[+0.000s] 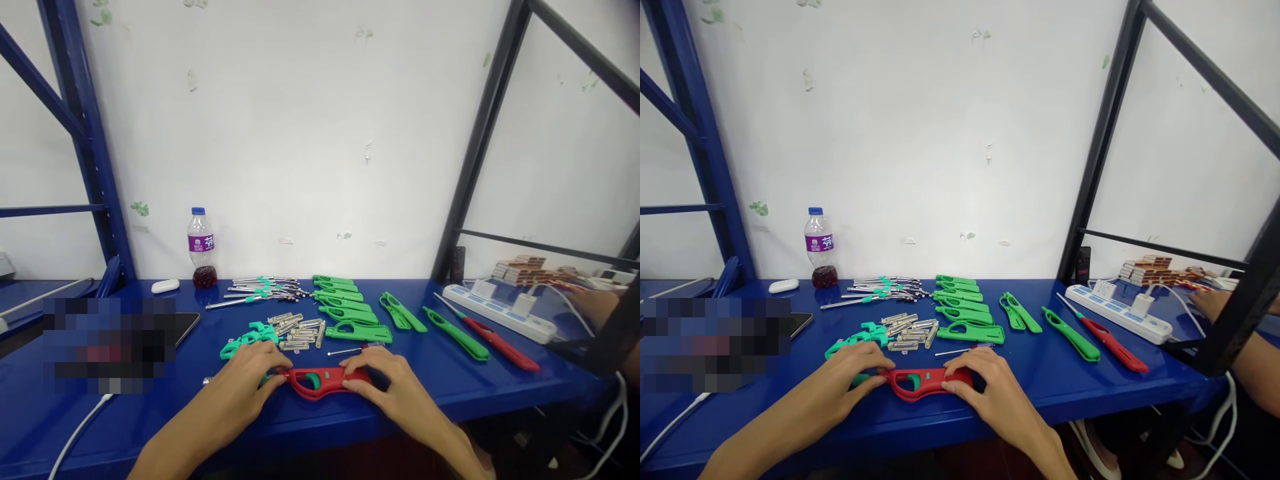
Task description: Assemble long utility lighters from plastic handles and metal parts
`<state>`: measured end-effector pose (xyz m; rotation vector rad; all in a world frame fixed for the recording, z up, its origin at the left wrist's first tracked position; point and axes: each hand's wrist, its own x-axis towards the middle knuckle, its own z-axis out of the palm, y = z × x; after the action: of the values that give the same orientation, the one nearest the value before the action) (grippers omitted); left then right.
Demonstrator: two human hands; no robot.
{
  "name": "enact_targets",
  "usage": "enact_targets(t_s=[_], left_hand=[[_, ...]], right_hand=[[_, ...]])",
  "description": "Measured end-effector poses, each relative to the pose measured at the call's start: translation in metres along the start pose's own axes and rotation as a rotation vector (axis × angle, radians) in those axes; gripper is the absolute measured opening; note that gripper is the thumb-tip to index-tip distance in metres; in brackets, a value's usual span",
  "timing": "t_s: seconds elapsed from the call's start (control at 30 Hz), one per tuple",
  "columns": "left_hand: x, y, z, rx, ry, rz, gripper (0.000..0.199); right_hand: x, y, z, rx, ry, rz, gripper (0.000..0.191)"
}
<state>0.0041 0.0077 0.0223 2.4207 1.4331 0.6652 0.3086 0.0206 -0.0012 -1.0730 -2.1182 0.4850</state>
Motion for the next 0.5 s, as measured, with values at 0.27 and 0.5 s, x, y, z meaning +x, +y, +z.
enact_targets(t_s=[0.27,0.5], left_hand=[[0.0027,0.0017,0.0027,0.006,-0.044,-0.002,0.019],[0.0039,0.0026,0.0031,0.015,-0.05,-0.007,0.02]], right_hand=[[-0.0036,0.0037,0.001,-0.003,0.009,0.046,0.019],[-0.0032,0.0073,0.003,0.006,-0.001,0.035,0.021]])
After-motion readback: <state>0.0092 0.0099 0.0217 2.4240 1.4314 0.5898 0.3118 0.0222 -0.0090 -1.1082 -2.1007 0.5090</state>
